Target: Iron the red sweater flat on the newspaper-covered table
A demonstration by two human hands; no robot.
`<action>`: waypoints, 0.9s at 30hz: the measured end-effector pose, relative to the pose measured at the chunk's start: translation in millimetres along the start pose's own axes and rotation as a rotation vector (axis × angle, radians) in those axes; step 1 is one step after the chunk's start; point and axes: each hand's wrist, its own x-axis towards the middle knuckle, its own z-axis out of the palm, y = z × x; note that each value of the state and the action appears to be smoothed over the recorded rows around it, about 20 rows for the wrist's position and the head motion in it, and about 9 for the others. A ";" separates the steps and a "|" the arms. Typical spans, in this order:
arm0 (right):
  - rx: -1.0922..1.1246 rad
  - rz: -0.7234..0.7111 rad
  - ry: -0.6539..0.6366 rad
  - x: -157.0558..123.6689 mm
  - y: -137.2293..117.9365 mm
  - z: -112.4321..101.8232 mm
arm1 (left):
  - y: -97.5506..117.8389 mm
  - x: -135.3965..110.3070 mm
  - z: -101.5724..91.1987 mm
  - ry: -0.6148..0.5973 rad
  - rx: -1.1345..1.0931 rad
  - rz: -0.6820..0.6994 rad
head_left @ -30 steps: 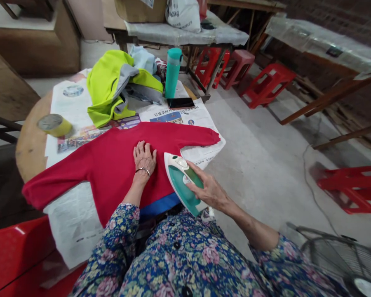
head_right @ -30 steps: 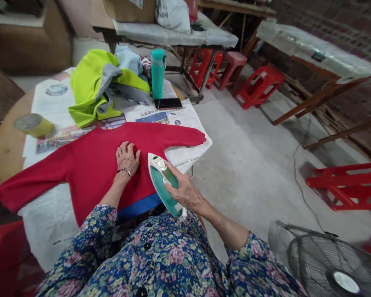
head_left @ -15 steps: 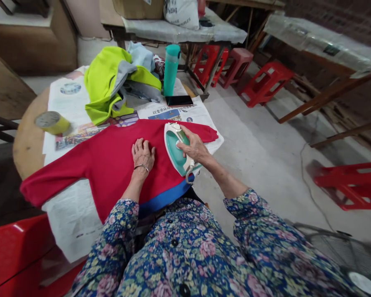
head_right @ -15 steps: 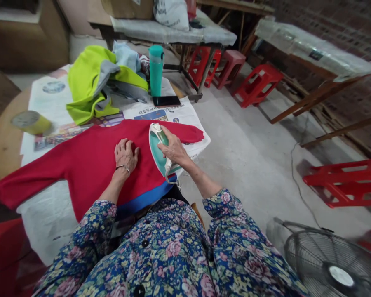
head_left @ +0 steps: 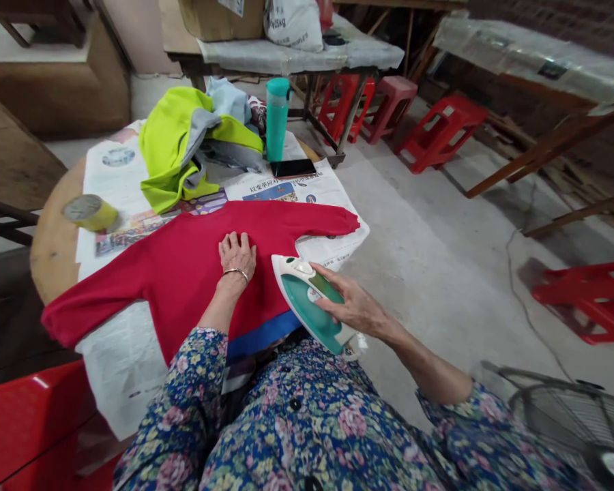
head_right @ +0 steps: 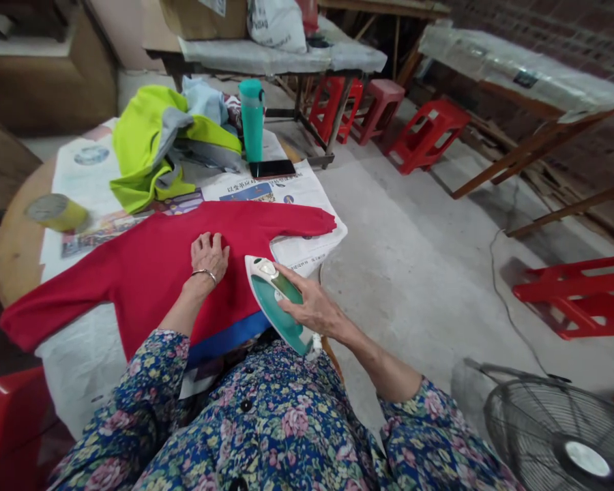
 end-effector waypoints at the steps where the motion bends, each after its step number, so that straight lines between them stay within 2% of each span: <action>1: -0.004 -0.014 0.022 11.6 -2.8 1.3 | 2.1 5.9 -5.0 -0.056 0.043 -0.005; 4: -0.002 -0.026 0.074 49.6 -14.1 7.1 | 5.3 31.3 -22.6 -0.178 0.137 -0.024; 6: 0.004 -0.030 0.097 69.5 -21.4 10.8 | 4.6 51.6 -34.0 -0.170 0.145 -0.056; 8: -0.001 -0.033 0.107 80.6 -25.3 13.1 | 2.3 71.0 -42.6 -0.111 0.127 -0.086; 11: 0.005 -0.040 0.085 82.2 -22.2 12.9 | -2.0 94.4 -47.9 -0.043 0.120 -0.098; 16: 0.065 -0.131 0.080 71.7 -13.2 8.9 | -8.8 118.6 -42.4 -0.096 0.083 -0.063; 23: 0.123 -0.155 0.080 72.9 -23.3 7.4 | -20.2 150.9 -38.2 -0.088 0.009 -0.044; 27: 0.115 -0.170 0.065 75.9 -27.7 7.4 | -27.6 167.5 -32.1 -0.043 -0.043 -0.006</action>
